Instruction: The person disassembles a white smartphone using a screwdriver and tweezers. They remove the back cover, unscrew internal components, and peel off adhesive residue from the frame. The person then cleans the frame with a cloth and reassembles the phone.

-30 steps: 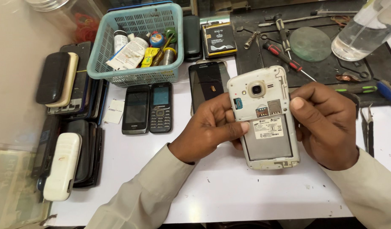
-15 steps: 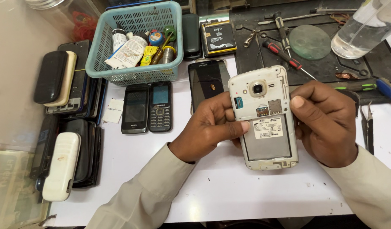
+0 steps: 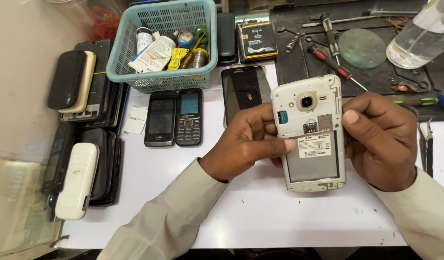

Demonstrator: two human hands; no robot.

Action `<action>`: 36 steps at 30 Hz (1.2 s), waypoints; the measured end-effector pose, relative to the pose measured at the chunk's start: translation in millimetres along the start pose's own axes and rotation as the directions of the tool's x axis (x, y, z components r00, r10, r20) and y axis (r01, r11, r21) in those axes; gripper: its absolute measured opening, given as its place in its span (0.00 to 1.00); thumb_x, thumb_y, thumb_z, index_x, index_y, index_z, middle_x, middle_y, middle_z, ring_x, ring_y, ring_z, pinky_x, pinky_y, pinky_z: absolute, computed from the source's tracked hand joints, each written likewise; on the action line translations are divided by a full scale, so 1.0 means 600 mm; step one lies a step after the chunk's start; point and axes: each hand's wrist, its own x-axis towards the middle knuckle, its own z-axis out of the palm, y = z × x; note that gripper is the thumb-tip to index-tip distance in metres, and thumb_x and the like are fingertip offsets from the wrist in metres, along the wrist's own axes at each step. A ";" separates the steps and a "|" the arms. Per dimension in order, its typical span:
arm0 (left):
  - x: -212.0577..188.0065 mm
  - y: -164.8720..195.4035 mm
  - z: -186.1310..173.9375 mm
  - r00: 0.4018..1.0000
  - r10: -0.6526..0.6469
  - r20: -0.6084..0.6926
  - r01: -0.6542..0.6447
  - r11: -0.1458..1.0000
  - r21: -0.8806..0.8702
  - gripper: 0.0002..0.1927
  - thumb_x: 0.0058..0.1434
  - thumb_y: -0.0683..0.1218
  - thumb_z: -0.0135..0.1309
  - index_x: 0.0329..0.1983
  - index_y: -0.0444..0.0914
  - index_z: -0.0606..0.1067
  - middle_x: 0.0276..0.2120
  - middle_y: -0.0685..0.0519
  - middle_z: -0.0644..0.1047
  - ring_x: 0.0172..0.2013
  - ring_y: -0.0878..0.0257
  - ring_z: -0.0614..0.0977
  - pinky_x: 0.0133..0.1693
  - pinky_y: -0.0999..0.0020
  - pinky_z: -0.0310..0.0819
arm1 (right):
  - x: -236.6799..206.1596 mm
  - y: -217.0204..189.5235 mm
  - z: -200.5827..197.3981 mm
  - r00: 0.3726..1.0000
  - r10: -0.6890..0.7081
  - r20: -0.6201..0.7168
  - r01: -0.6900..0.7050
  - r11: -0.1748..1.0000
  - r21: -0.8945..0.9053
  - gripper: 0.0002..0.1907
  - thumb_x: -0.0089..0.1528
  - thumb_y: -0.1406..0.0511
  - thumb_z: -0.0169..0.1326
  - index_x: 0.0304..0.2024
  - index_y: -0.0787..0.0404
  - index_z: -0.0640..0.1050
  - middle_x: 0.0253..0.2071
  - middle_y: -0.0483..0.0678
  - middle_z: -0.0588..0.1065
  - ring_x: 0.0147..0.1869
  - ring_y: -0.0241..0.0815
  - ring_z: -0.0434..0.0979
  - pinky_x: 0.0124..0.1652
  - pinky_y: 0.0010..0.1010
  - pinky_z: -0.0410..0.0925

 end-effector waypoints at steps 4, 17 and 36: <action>0.000 0.003 0.000 1.000 -0.006 0.004 0.006 0.999 0.045 0.21 0.65 0.40 0.56 0.61 0.33 0.71 0.46 0.47 0.82 0.43 0.63 0.84 0.39 0.68 0.82 | 0.000 0.002 -0.003 1.000 -0.010 -0.001 0.010 1.000 -0.001 0.12 0.74 0.67 0.47 0.40 0.71 0.74 0.30 0.53 0.76 0.26 0.33 0.69 0.31 0.24 0.63; 0.012 0.004 0.001 0.971 0.098 -0.216 -0.090 0.995 0.045 0.15 0.67 0.39 0.51 0.55 0.30 0.72 0.36 0.51 0.80 0.32 0.67 0.82 0.32 0.72 0.80 | 0.001 0.006 -0.009 0.999 0.012 -0.041 -0.010 0.999 0.051 0.11 0.75 0.69 0.48 0.40 0.72 0.74 0.30 0.54 0.77 0.27 0.33 0.72 0.30 0.23 0.65; 0.013 0.000 0.005 0.959 0.148 -0.242 -0.107 0.979 0.174 0.13 0.67 0.40 0.51 0.54 0.31 0.72 0.33 0.52 0.80 0.28 0.69 0.83 0.25 0.75 0.79 | -0.003 0.007 -0.004 0.999 -0.024 -0.027 0.025 0.999 0.029 0.10 0.75 0.70 0.47 0.42 0.74 0.74 0.37 0.56 0.78 0.34 0.35 0.75 0.37 0.24 0.68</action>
